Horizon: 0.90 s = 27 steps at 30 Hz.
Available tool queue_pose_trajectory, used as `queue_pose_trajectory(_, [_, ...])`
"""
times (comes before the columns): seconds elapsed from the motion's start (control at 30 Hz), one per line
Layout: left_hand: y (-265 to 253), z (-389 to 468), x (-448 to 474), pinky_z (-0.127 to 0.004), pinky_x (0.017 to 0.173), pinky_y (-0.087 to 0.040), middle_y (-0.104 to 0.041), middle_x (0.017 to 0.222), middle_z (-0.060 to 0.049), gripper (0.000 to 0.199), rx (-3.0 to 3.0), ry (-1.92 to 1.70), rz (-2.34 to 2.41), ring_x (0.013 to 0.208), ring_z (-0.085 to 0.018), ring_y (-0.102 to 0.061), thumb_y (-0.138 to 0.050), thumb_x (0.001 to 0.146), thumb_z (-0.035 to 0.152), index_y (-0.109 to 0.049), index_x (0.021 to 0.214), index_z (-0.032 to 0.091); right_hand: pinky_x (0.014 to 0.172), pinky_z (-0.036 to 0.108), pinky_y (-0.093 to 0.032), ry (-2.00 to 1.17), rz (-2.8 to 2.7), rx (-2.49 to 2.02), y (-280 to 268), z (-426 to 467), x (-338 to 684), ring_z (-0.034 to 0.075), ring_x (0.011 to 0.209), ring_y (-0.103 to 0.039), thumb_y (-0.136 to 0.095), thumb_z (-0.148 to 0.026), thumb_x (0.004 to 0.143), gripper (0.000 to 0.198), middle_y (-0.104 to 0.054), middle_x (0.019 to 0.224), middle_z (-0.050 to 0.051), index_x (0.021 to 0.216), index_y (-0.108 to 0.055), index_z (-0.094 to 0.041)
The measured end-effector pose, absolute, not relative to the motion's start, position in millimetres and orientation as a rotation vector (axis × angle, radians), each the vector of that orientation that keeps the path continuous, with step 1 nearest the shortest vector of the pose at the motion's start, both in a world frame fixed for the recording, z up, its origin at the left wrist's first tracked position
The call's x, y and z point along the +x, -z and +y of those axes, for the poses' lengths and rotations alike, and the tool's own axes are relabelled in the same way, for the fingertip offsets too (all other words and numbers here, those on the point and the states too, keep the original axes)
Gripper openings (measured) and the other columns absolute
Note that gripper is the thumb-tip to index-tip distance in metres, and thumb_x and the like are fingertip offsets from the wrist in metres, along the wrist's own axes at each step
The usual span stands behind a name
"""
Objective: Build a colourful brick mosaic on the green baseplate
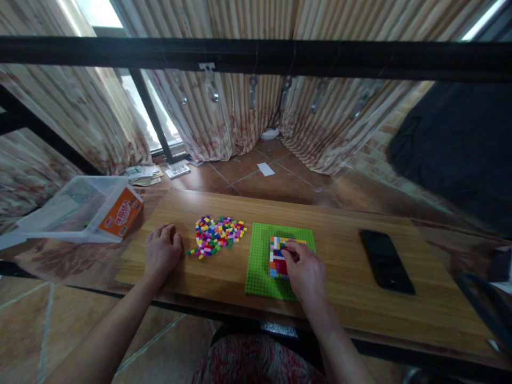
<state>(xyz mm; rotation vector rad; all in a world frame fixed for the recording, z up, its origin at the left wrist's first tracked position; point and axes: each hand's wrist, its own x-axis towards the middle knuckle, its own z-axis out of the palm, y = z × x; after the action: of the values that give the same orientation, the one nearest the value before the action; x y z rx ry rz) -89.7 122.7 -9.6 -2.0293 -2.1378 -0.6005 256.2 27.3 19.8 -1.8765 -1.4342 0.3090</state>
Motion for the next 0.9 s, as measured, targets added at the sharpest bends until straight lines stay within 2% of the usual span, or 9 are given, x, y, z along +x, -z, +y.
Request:
queue_pose_trajectory(0.23, [10,122,-90,-0.042,0.101,-0.038,-0.061,0.119,-0.013,0.038,-2.032,0.596,-2.134,0.115,-0.029,-0.052,-0.04,0.087,0.034,-0.06,0.113,0.016,0.084,0.039,-0.05,-0.328,-1.389,-1.807,-18,25,259,0.023,0.089,-0.066,-0.051,-0.031,0.083,0.023,-0.073,0.098,0.008,0.087,-0.07,-0.02])
queue_pose_trajectory(0.67, [10,123,-90,-0.042,0.101,-0.038,-0.061,0.12,-0.016,0.041,-2.034,0.561,-2.113,0.113,-0.03,-0.053,-0.037,0.088,0.035,-0.06,0.112,0.012,0.088,0.039,-0.049,-0.351,-1.302,-1.791,-11,28,259,0.022,0.091,-0.066,-0.051,-0.032,0.083,0.023,-0.073,0.096,0.008,0.089,-0.07,-0.019])
queue_pose_trajectory(0.9, [11,123,-90,-0.041,0.102,-0.037,-0.061,0.12,-0.013,0.039,-2.024,0.59,-2.138,0.114,-0.029,-0.053,-0.039,0.087,0.035,-0.06,0.113,0.016,0.088,0.039,-0.049,-0.352,-1.283,-1.783,-8,26,257,0.022,0.092,-0.066,-0.052,-0.033,0.084,0.024,-0.073,0.098,0.007,0.091,-0.07,-0.02])
